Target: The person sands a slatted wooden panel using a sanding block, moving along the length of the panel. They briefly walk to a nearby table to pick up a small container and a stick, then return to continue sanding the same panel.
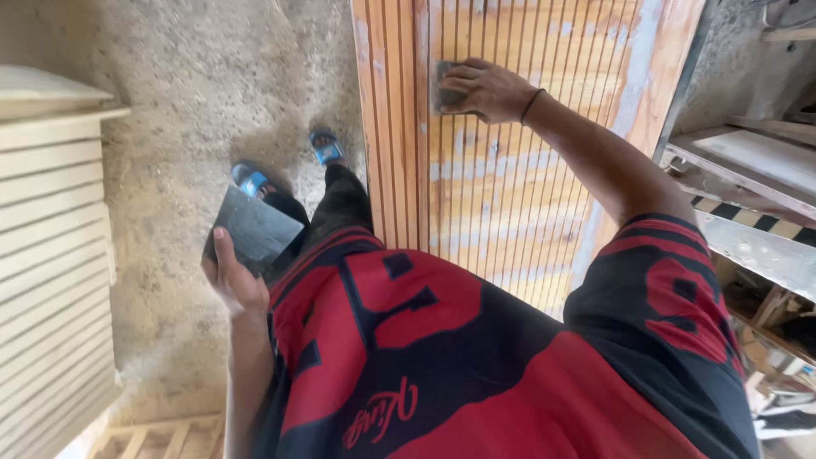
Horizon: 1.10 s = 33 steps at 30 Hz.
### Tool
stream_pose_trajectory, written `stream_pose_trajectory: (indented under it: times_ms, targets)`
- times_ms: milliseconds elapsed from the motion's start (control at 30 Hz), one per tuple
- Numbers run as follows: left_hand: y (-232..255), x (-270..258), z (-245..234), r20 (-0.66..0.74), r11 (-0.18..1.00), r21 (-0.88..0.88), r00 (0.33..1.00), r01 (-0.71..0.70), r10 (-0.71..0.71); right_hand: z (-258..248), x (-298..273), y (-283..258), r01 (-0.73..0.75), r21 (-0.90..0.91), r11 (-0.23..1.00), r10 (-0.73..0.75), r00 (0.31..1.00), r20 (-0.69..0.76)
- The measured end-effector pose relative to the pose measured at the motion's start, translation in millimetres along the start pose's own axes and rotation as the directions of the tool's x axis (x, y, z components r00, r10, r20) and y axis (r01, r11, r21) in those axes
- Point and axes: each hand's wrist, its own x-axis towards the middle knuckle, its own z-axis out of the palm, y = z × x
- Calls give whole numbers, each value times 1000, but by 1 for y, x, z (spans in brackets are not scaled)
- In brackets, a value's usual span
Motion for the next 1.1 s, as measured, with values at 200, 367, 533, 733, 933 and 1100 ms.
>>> stream_pose_trajectory:
  times_ms: [200, 367, 533, 733, 933, 1100]
  targets:
    - [1, 3, 1, -14, 993, -112, 999, -32, 31, -17, -2, -5, -30, -8, 1000, 30, 994, 104]
    - [-5, 13, 8, -37, 999, -31, 998, 41, -42, -15, 5, -9, -78, 7, 997, 78, 997, -14]
    - [-5, 1, -2, 140, 998, -56, 990, 14, -6, -6, -7, -28, -78, 24, 997, 78, 996, -36]
    - [16, 2, 18, 244, 983, -183, 968, -12, 57, -47, 1, -22, -180, 99, 979, 165, 976, 143]
    - [39, 0, 67, 531, 880, -405, 847, 249, 5, -111, 35, -98, 133, 991, 6, 689, 718, -101]
    - [50, -7, 123, 776, 829, -295, 625, 476, -83, -174, 54, -189, 696, 642, -321, 851, 509, -126]
